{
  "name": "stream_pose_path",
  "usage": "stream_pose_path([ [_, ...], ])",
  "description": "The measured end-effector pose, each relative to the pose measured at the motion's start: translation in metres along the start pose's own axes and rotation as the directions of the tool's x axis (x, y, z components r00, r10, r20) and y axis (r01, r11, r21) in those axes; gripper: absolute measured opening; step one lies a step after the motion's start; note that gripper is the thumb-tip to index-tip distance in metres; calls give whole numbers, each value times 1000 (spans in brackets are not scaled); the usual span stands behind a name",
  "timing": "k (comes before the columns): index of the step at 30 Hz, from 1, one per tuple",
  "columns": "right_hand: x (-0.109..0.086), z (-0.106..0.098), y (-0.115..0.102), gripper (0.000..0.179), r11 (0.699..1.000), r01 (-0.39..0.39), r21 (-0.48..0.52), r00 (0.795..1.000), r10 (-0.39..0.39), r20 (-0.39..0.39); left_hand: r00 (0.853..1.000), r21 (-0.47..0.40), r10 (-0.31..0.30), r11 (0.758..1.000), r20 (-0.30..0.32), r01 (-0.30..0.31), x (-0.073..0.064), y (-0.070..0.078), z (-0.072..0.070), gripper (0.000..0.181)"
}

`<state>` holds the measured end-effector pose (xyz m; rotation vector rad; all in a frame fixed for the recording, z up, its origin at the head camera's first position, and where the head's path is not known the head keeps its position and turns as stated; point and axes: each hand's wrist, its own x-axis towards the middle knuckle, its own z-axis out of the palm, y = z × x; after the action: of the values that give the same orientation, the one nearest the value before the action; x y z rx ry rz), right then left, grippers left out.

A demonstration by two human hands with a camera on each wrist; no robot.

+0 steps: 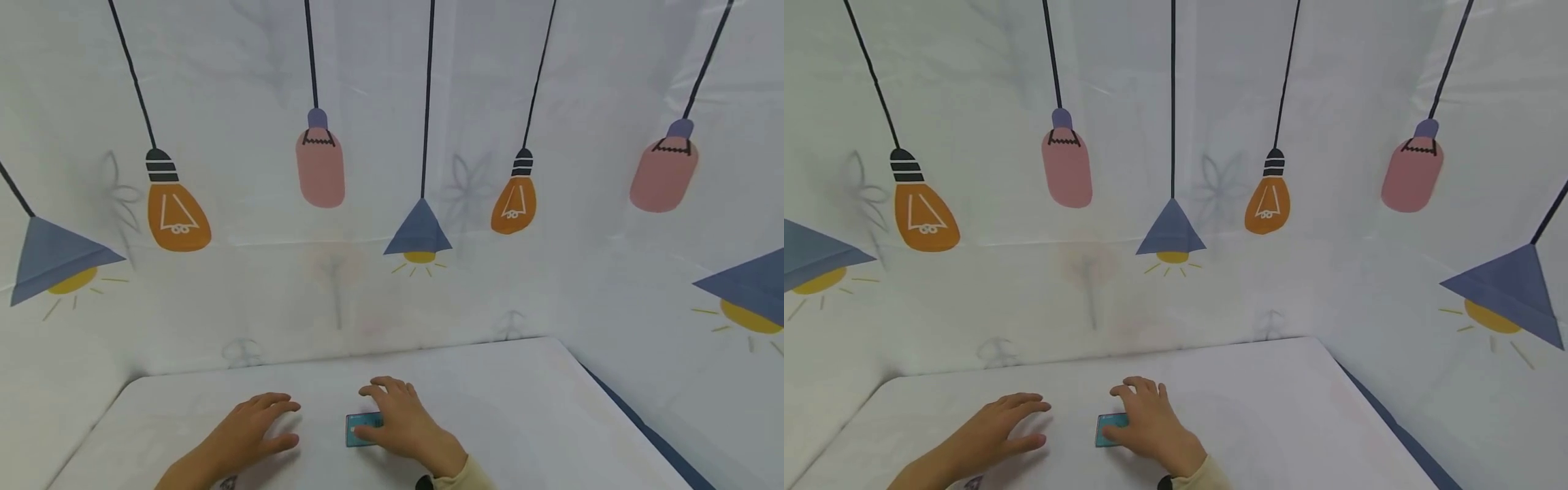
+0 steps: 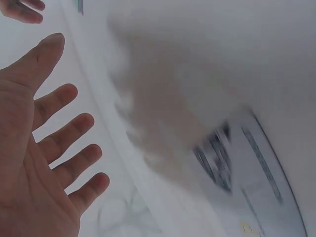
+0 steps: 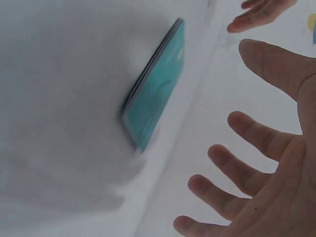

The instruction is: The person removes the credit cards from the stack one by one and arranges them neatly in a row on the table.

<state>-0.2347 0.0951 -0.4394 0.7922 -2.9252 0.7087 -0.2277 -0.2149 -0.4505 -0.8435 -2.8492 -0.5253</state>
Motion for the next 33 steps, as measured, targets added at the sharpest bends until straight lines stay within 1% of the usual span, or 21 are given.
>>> stream_pose_path([
  [3,-5,-1,10,59,999,-39,5,999,39,17,1000,-26,15,1000,20,-14,8,10,5,56],
  [5,-7,-3,15,61,999,-49,-2,998,49,25,999,-24,28,999,20,-27,13,15,8,55],
  [10,-13,-10,25,71,997,-61,-38,996,63,60,998,45,47,998,34,-49,26,28,18,58],
  [15,-18,-13,37,80,992,-115,-60,986,121,111,996,81,35,996,78,-42,40,38,29,68],
  [19,-19,-11,44,84,985,-160,-58,973,167,158,994,90,3,996,113,-13,46,44,34,72],
  [23,-19,-8,47,85,982,-179,-67,966,188,178,988,109,-27,994,150,11,52,49,41,75],
  [29,-18,-6,50,85,978,-198,-69,960,208,188,987,113,-18,994,162,0,59,56,46,73],
  [33,-18,-5,52,81,981,-181,-73,966,191,173,987,127,-7,992,159,-13,62,58,45,70],
])
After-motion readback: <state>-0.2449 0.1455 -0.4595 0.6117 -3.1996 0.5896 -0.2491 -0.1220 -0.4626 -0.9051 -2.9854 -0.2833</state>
